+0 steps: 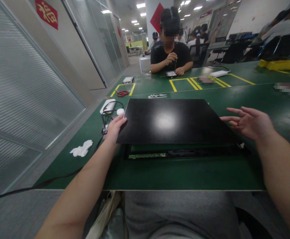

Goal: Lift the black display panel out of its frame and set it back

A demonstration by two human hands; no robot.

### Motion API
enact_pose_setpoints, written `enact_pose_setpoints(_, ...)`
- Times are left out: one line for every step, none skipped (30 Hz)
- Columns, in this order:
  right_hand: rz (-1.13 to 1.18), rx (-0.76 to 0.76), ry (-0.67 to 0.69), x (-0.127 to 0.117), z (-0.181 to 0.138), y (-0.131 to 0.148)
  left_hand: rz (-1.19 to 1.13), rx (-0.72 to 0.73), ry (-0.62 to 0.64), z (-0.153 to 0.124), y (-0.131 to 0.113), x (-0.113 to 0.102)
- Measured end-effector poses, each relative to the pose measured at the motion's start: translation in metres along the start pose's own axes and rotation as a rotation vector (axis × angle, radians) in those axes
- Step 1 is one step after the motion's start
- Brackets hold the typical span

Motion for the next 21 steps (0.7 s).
enact_pose_setpoints(-0.013, 0.000, -0.009, 0.000, 0.000, -0.001, -0.012, -0.001, -0.008, 0.000, 0.000, -0.001)
enact_pose_setpoints(-0.023, 0.003, -0.013, 0.000, 0.001, -0.002, -0.021, 0.000, -0.018, 0.000, 0.000, -0.002)
enact_pose_setpoints(-0.029, 0.006, -0.013, 0.000, 0.001, -0.002, -0.025, -0.003, -0.028, 0.001, 0.000, -0.002)
enact_pose_setpoints(-0.033, 0.008, -0.011, 0.000, 0.001, -0.003, -0.022, -0.006, -0.039, 0.001, 0.001, -0.004)
enact_pose_setpoints(-0.034, 0.010, -0.008, 0.001, 0.001, -0.004, -0.015, -0.011, -0.052, 0.002, 0.002, -0.005)
enact_pose_setpoints(-0.035, 0.014, -0.005, 0.001, 0.001, -0.005, -0.006, -0.016, -0.064, 0.003, 0.003, -0.006)
enact_pose_setpoints(-0.035, 0.018, -0.004, 0.002, 0.002, -0.005, 0.002, -0.017, -0.077, 0.004, 0.003, -0.008)
enact_pose_setpoints(-0.036, 0.022, -0.004, 0.002, 0.001, -0.006, 0.009, -0.016, -0.087, 0.004, 0.004, -0.009)
enact_pose_setpoints(-0.038, 0.023, -0.004, 0.002, 0.001, -0.006, 0.012, -0.012, -0.090, 0.004, 0.003, -0.009)
enact_pose_setpoints(-0.040, 0.023, -0.005, 0.002, 0.001, -0.006, 0.011, -0.005, -0.082, 0.003, 0.003, -0.008)
enact_pose_setpoints(-0.042, 0.020, -0.008, 0.001, 0.001, -0.006, 0.010, -0.002, -0.064, 0.002, 0.002, -0.005)
enact_pose_setpoints(-0.045, 0.017, -0.014, 0.001, 0.001, -0.005, 0.008, -0.002, -0.044, 0.000, 0.001, -0.003)
enact_pose_setpoints(-0.050, 0.014, -0.024, 0.000, 0.001, -0.005, 0.008, -0.003, -0.021, -0.003, 0.000, 0.000)
enact_pose_setpoints(-0.055, 0.014, -0.034, -0.001, 0.001, -0.005, 0.010, -0.006, 0.004, -0.005, -0.001, 0.004)
enact_pose_setpoints(-0.060, 0.017, -0.047, -0.002, 0.001, -0.004, 0.014, -0.010, 0.024, -0.008, -0.002, 0.007)
enact_pose_setpoints(-0.066, 0.021, -0.059, -0.002, 0.001, -0.005, 0.019, -0.014, 0.045, -0.011, -0.003, 0.010)
enact_pose_setpoints(-0.070, 0.025, -0.070, -0.003, 0.000, -0.005, 0.023, -0.017, 0.060, -0.013, -0.004, 0.012)
enact_pose_setpoints(-0.073, 0.029, -0.079, -0.004, 0.000, -0.005, 0.026, -0.017, 0.070, -0.015, -0.004, 0.014)
enact_pose_setpoints(-0.075, 0.031, -0.085, -0.004, 0.000, -0.005, 0.028, -0.018, 0.077, -0.016, -0.005, 0.015)
enact_pose_setpoints(-0.078, 0.030, -0.090, -0.004, 0.000, -0.004, 0.030, -0.020, 0.081, -0.017, -0.005, 0.016)
enact_pose_setpoints(-0.080, 0.028, -0.094, -0.005, 0.000, -0.004, 0.030, -0.024, 0.087, -0.017, -0.004, 0.017)
Point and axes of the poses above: each hand's wrist, its own z-axis towards the middle knuckle, its own x-axis out of the palm, y = z × x, the point moved 10 cm from there along z, towards the middle knuckle, and after that the axes turned 2 degrees about -x, right-handed, at the moved point
